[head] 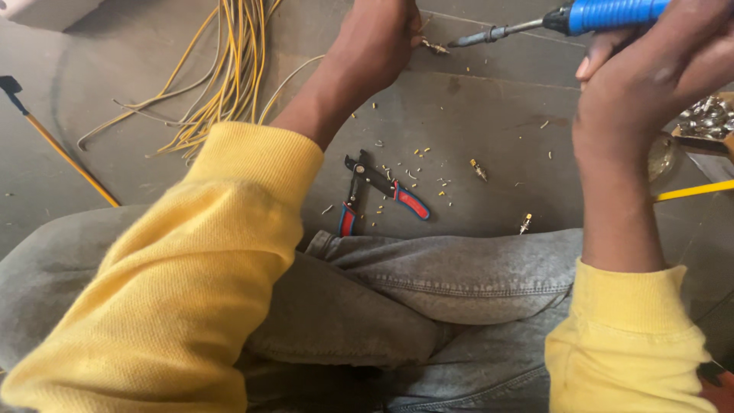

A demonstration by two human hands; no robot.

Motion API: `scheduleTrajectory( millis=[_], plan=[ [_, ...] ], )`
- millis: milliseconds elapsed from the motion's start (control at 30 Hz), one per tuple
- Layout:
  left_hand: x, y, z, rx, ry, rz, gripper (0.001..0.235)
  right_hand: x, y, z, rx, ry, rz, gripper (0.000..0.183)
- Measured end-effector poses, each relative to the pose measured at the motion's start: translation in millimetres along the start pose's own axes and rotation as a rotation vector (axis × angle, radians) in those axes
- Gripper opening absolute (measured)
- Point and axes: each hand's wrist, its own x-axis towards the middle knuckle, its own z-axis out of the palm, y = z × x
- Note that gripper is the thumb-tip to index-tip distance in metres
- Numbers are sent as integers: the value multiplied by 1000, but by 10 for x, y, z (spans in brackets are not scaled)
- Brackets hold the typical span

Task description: The person sits on the floor and solders small metal connectors onto the ends of yellow wires using a soldering iron and solder wire. They repeatedly pick up wires, apply heat and solder, and place the finished pieces aside.

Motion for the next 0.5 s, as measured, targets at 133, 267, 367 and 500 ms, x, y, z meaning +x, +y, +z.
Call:
scheduleTrajectory(
  millis=[133, 267, 367, 500],
  plan=[
    [-10, 25, 21, 13, -18, -41, 10, -34, 52, -39, 30, -18, -6, 49],
    [-17, 59, -17, 22, 21, 10, 13, -12, 29, -27, 19, -19, -34, 45],
    [-32, 74, -33, 33, -16, -3, 15, -25, 12, -34, 23, -32, -22, 39],
    [-4, 84, -58, 79, -1, 39, 10, -33, 18, -6, 51, -24, -22, 32]
  ],
)
